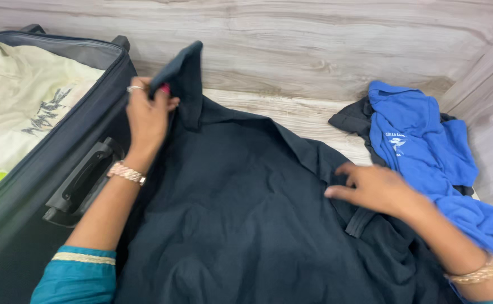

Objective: The person folds several garments one by one on a light-colored floor next to an open suitcase. They fold a white shirt, a patterned cloth, a neon green top, a light-colored t-shirt, and a dark long-sleeved shirt, placing each folded item into the suitcase.

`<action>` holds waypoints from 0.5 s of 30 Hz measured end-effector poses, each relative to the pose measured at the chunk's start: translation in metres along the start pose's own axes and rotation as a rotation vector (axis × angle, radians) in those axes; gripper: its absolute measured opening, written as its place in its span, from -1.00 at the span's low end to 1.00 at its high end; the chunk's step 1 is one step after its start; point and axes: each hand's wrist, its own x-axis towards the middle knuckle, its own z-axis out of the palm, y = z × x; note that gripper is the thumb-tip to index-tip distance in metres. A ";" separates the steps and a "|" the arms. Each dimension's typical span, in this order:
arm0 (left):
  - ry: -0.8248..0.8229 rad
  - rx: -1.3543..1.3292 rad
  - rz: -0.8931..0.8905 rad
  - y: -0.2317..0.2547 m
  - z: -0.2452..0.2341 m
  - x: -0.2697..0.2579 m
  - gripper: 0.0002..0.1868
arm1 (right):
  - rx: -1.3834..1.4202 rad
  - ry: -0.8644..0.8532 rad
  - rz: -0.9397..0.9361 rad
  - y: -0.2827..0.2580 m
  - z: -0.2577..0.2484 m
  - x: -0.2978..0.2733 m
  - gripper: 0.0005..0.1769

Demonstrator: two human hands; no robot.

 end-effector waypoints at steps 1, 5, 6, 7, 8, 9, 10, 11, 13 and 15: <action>0.006 0.144 -0.035 -0.002 0.006 -0.006 -0.61 | -0.090 0.001 -0.105 -0.008 0.015 0.002 -0.41; -0.224 0.449 0.126 -0.006 0.026 -0.075 -0.07 | -0.091 0.095 -0.158 -0.003 0.036 0.009 -0.72; -0.327 0.483 0.078 -0.005 0.025 -0.093 -0.05 | -0.029 0.072 -0.125 0.005 0.027 0.014 -0.71; -0.432 0.517 0.027 -0.003 0.023 -0.111 -0.03 | 0.034 0.048 -0.093 0.012 0.017 0.018 -0.70; -0.560 0.588 -0.040 -0.001 0.025 -0.127 0.00 | 0.184 -0.054 -0.007 0.020 0.002 0.021 -0.72; -0.687 0.658 -0.110 0.000 0.026 -0.135 0.03 | 0.334 -0.155 0.079 0.026 -0.014 0.028 -0.74; -0.780 0.766 -0.139 -0.002 0.024 -0.137 0.04 | 0.474 -0.206 -0.003 0.031 -0.032 0.037 -0.74; -0.877 0.870 -0.171 -0.004 0.022 -0.139 0.05 | 0.615 -0.259 -0.081 0.039 -0.050 0.045 -0.74; -0.948 0.974 -0.154 -0.016 0.019 -0.136 0.06 | 0.740 -0.008 -0.063 0.047 -0.072 0.060 -0.74; -0.889 0.975 -0.047 -0.036 0.005 -0.112 0.05 | 0.030 0.506 -0.017 0.046 -0.072 0.056 -0.71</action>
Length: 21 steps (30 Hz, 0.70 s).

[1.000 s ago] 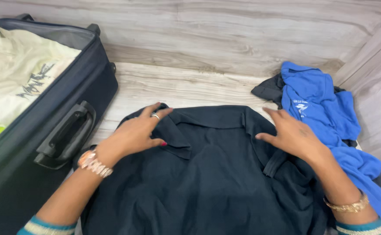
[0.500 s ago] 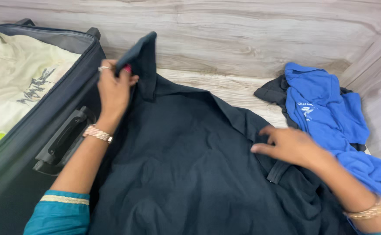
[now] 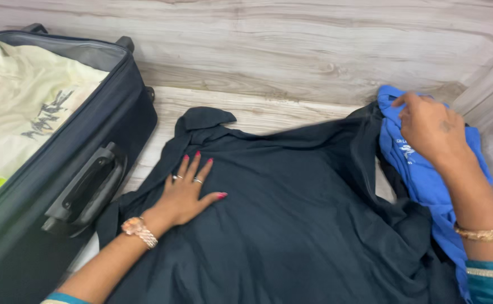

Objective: The person folds several garments one by one on a light-colored floor next to an open suitcase. They fold a white shirt, a patterned cloth, a neon green top, a light-colored t-shirt, and a dark long-sleeved shirt, placing each folded item into the suitcase.

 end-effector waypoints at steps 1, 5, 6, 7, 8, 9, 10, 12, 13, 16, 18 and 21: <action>0.038 -0.013 0.001 -0.014 -0.005 0.008 0.04 | -0.352 0.243 -0.083 -0.006 0.001 -0.007 -0.67; 0.227 0.028 -0.071 -0.029 0.002 0.015 0.00 | 0.349 -0.216 -0.221 -0.056 0.012 -0.054 -0.62; 0.297 0.068 -0.107 -0.022 0.004 0.012 -0.01 | 0.363 -0.326 -0.316 -0.070 0.016 -0.069 -0.58; 0.228 0.064 -0.142 -0.011 0.008 0.005 0.02 | 0.296 -0.422 -0.350 -0.082 0.020 -0.083 -0.53; 0.158 0.064 -0.177 0.003 0.014 -0.006 0.05 | 0.233 -0.516 -0.382 -0.089 0.025 -0.094 -0.47; 0.089 0.064 -0.212 0.016 0.019 -0.017 0.08 | 0.203 -0.538 -0.373 -0.090 0.028 -0.102 -0.45; 0.044 0.035 -0.190 0.025 0.022 -0.029 0.09 | 0.176 -0.562 -0.364 -0.089 0.032 -0.106 -0.42; -0.044 -0.024 -0.147 0.035 0.028 -0.046 0.12 | 0.137 -0.517 -0.377 -0.075 0.043 -0.108 -0.41; 0.057 -0.007 -0.087 0.034 0.027 -0.048 0.09 | 0.125 -0.449 -0.397 -0.062 0.046 -0.103 -0.42; 0.278 0.025 0.081 0.024 0.026 -0.041 0.01 | 0.077 -0.360 -0.344 -0.037 0.057 -0.106 -0.40; 0.320 0.041 0.184 0.017 0.020 -0.024 -0.02 | -0.013 -0.342 -0.314 -0.034 0.059 -0.112 -0.39; 0.278 0.054 0.263 0.019 0.002 -0.007 -0.04 | -0.093 -0.356 -0.355 -0.055 0.058 -0.130 -0.41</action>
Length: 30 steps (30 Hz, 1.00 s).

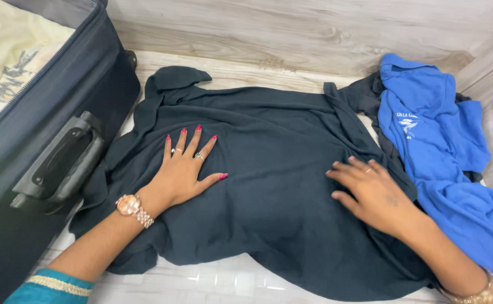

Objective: The person folds several garments one by one on a light-colored floor next to an open suitcase. They fold a white shirt, a patterned cloth, a neon green top, a light-colored t-shirt, and a dark long-sleeved shirt, placing each folded item into the suitcase.

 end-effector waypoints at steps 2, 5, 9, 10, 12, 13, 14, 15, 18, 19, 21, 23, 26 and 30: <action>-0.129 0.094 -0.130 0.014 -0.013 -0.001 -0.08 | 0.107 -0.013 -0.086 -0.020 -0.005 -0.014 -0.42; -0.126 0.084 -0.214 0.053 -0.028 -0.037 -0.19 | 0.279 -0.016 -0.318 -0.046 -0.007 -0.045 -0.36; 0.187 -0.145 0.004 0.118 -0.027 -0.096 -0.23 | 0.289 -0.251 -0.441 -0.068 0.015 -0.064 -0.32; 0.225 -0.177 0.037 0.129 -0.023 -0.104 -0.23 | 0.226 -0.289 -0.464 -0.072 0.023 -0.062 -0.36; 0.217 -0.235 0.171 0.141 -0.011 -0.107 -0.17 | 0.233 -0.160 -0.454 -0.075 0.034 -0.058 -0.61; 0.213 -0.269 0.237 0.146 -0.004 -0.106 -0.14 | 0.235 -0.100 -0.448 -0.076 0.037 -0.057 -0.74; 0.241 -0.249 0.245 0.151 0.003 -0.105 -0.14 | 0.418 -0.042 -0.330 -0.075 0.038 -0.055 -0.75; 0.272 -0.228 0.253 0.155 0.008 -0.102 -0.14 | 0.596 0.018 -0.209 -0.074 0.036 -0.053 -0.76; 0.392 -0.092 0.148 0.153 0.014 -0.082 -0.32 | 0.865 0.027 0.123 -0.067 0.024 -0.050 -0.80; 0.433 -0.032 0.091 0.148 0.013 -0.076 -0.38 | 0.912 0.001 0.228 -0.065 0.019 -0.050 -0.82; 0.498 0.062 0.021 0.134 0.004 -0.073 -0.40 | 0.893 0.039 0.206 -0.061 0.012 -0.050 -0.82; 0.571 0.189 -0.065 0.115 -0.010 -0.080 -0.41 | 0.863 0.129 0.145 -0.055 0.007 -0.048 -0.82; 0.601 0.232 -0.300 0.087 -0.030 -0.112 -0.19 | 0.833 0.286 0.060 -0.046 0.004 -0.048 -0.82; 0.599 0.170 -0.741 0.080 -0.043 -0.143 -0.05 | 0.885 0.255 0.185 -0.040 0.008 -0.051 -0.79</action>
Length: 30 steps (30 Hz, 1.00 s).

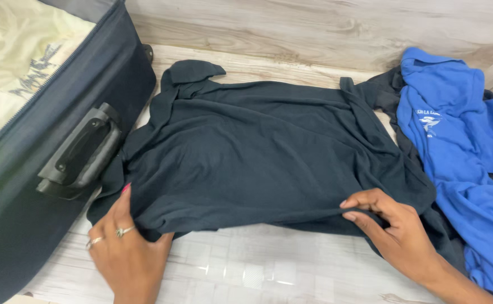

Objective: The person folds several garments one by one on a light-colored floor next to an open suitcase. They fold a white shirt, a patterned cloth, a neon green top, a light-colored t-shirt, and a dark long-sleeved shirt, placing each folded item into the suitcase.

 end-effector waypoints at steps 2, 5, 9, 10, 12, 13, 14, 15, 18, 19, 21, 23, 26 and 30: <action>-0.055 -0.061 -0.221 -0.001 -0.010 0.001 -0.14 | -0.013 0.024 -0.010 0.000 0.001 -0.003 -0.77; -0.089 -0.362 -0.405 0.000 -0.031 0.001 -0.38 | -0.116 0.050 -0.272 -0.007 -0.002 -0.009 -0.68; 0.177 -0.457 0.054 0.005 -0.028 -0.006 -0.38 | -0.477 -0.260 -0.394 -0.021 -0.004 -0.009 -0.39; 0.170 -0.391 0.121 0.006 -0.018 -0.006 -0.27 | -0.588 -0.378 -0.319 -0.024 -0.003 -0.008 -0.33; 0.105 -0.260 0.185 0.004 0.006 -0.001 -0.02 | -0.546 -0.465 -0.355 -0.027 0.003 -0.005 -0.34; 0.043 -0.197 0.178 0.001 0.019 0.001 0.11 | -0.527 -0.509 -0.370 -0.027 0.006 -0.005 -0.33; -0.118 -0.166 0.088 -0.005 0.029 0.005 0.12 | -0.543 -0.569 -0.342 -0.026 0.010 -0.005 -0.33; -0.281 -0.128 -0.008 -0.012 0.034 0.009 0.13 | -0.556 -0.635 -0.314 -0.024 0.012 -0.007 -0.33; -0.312 -0.122 0.052 -0.031 0.028 0.014 0.01 | -0.602 -0.706 -0.288 -0.013 0.010 -0.011 -0.24; -0.246 -0.138 0.132 -0.034 0.021 0.014 -0.03 | -0.617 -0.706 -0.288 -0.009 0.006 -0.011 -0.20; 0.103 -0.083 0.237 -0.046 -0.003 0.008 -0.34 | -0.721 -0.682 -0.240 -0.002 -0.005 -0.011 -0.23; -0.026 -0.257 -0.034 -0.056 -0.014 0.010 -0.54 | -0.727 -0.715 -0.106 0.002 -0.010 -0.010 -0.27; -0.581 -0.224 -0.125 -0.065 -0.003 0.015 -0.50 | -0.535 -0.794 0.034 -0.003 -0.020 -0.008 -0.35; -0.293 -0.093 0.264 -0.049 0.033 -0.013 -0.07 | -0.291 -0.824 -0.175 -0.025 -0.026 -0.009 -0.48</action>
